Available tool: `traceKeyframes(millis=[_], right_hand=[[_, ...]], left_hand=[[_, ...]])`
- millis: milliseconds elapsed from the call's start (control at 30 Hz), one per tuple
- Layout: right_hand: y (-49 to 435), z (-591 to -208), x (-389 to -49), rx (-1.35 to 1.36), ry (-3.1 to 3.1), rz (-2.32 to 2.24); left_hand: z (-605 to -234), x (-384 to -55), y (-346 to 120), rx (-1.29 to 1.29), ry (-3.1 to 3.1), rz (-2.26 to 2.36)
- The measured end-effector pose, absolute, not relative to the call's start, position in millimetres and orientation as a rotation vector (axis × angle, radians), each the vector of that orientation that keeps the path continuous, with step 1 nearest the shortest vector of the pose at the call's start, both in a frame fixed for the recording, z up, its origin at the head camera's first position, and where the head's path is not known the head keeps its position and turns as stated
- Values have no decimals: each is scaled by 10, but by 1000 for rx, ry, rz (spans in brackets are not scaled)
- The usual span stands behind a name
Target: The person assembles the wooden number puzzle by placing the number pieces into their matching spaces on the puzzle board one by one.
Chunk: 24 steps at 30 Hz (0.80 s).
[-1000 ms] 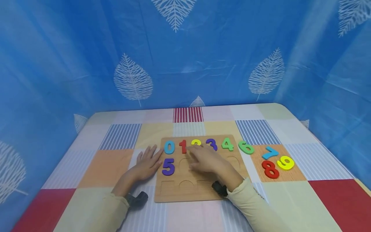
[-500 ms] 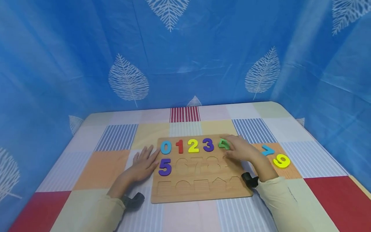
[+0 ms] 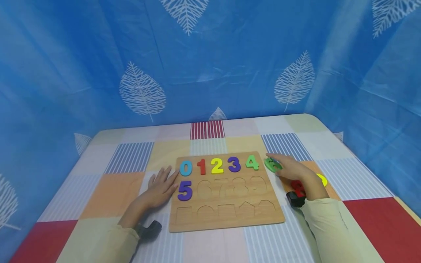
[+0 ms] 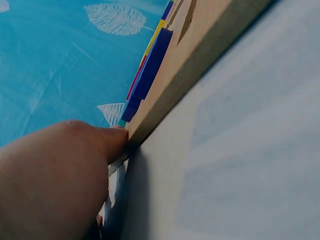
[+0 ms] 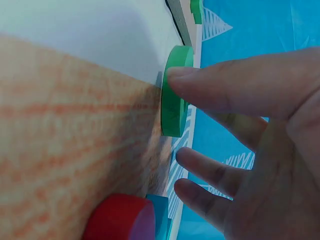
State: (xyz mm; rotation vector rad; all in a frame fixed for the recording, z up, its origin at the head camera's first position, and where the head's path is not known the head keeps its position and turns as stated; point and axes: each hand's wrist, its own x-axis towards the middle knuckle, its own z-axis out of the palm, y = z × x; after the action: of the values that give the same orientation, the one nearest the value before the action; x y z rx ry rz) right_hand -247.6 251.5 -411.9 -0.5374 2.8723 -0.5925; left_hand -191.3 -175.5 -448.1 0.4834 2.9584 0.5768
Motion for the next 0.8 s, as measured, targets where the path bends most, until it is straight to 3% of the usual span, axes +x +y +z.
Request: traceKeyframes(millis=[500, 800], right_hand=[[2496, -4094, -2458, -441, 2894, -563], [2341, -3974, -2386, -515, 2942, -603]], left_hand=[[-4510, -1885, -1765, 481, 2953, 600], [-4505, -1878, -1762, 516, 2961, 673]])
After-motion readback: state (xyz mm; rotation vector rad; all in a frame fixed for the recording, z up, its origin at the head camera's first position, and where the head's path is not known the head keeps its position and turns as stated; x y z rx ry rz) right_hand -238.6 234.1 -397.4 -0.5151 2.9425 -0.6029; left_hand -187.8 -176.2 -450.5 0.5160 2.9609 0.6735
